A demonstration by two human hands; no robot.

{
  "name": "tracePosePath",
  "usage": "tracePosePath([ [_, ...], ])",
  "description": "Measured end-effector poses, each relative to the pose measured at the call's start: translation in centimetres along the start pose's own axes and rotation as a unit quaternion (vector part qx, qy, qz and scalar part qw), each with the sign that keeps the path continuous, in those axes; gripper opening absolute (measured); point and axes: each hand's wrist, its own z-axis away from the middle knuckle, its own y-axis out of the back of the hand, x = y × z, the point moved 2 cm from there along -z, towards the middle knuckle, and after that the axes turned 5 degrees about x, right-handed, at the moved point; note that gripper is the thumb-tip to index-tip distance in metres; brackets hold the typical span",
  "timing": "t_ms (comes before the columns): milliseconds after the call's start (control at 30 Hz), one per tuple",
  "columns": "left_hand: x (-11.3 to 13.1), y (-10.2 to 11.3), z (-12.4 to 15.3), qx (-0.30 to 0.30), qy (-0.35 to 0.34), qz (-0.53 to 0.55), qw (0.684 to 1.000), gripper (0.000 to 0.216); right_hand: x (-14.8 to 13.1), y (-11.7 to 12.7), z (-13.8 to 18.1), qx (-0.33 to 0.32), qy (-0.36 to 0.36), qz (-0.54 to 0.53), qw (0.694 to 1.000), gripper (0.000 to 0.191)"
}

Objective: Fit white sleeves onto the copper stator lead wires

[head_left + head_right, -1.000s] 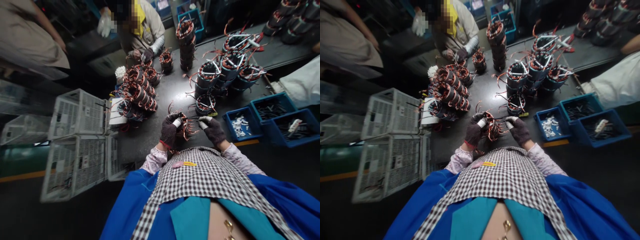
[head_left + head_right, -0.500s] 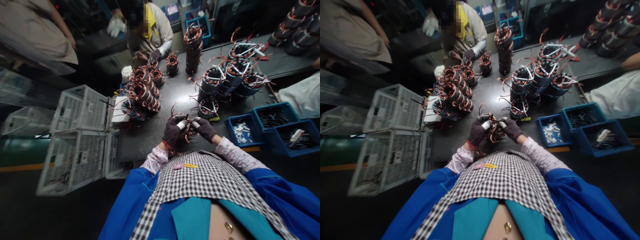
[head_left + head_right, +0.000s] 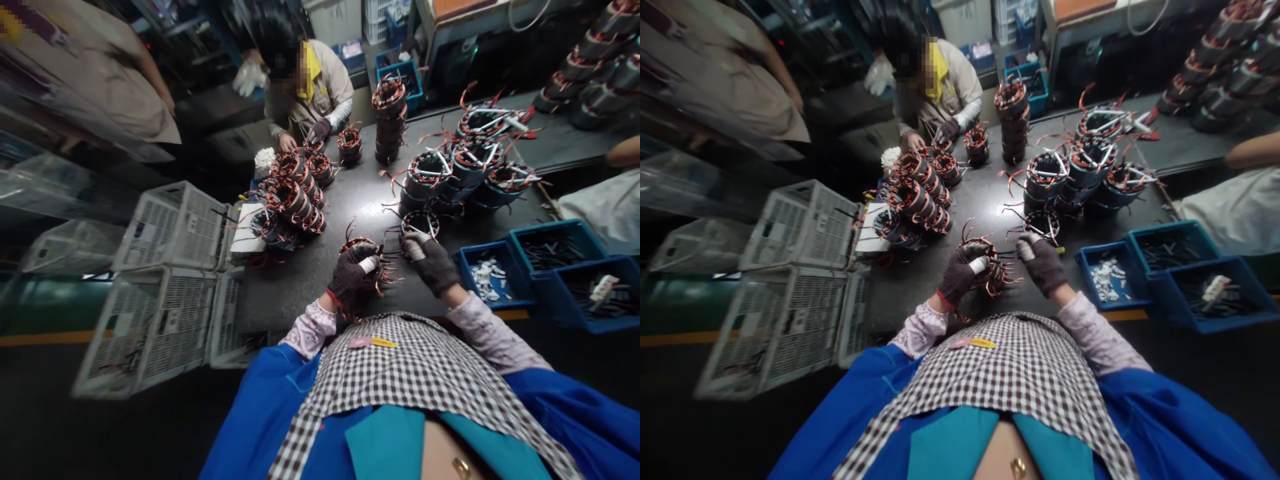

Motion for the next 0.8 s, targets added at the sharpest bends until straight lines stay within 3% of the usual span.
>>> tracePosePath([
  [67, 0.2, 0.0, 0.3, -0.022, -0.005, -0.001, 1.0, 0.04, -2.5, 1.0, 0.2, 0.017, 0.01, -0.033, 0.999, 0.048],
  [167, 0.6, 0.0, 0.7, -0.054, -0.007, 0.005, 0.998, 0.041, -5.8, 0.9, 0.3, -0.097, 0.045, -0.046, 0.993, 0.034],
  [233, 0.6, 0.1, 0.7, -0.058, 0.0, 0.005, 0.998, 0.039, -6.1, 1.1, 0.3, -0.11, 0.033, -0.068, 0.991, 0.028],
  [367, 0.1, 0.4, 0.2, -0.014, -0.008, 0.023, 1.0, 0.038, -1.9, 2.3, 1.6, 0.022, -0.058, -0.138, 0.989, 0.031],
  [467, -0.2, 0.5, -0.3, 0.022, -0.02, 0.045, 0.999, 0.042, 2.2, 1.5, 3.6, 0.001, -0.1, -0.073, 0.992, 0.023],
  [600, -0.2, 0.3, -0.6, 0.015, -0.006, 0.037, 0.999, 0.042, 5.3, -1.2, 5.3, -0.013, -0.111, -0.007, 0.994, 0.017],
  [800, 0.1, 0.2, -0.4, 0.012, -0.004, 0.031, 0.999, 0.042, 6.8, -3.7, 5.5, 0.003, -0.163, -0.108, 0.981, 0.019],
])
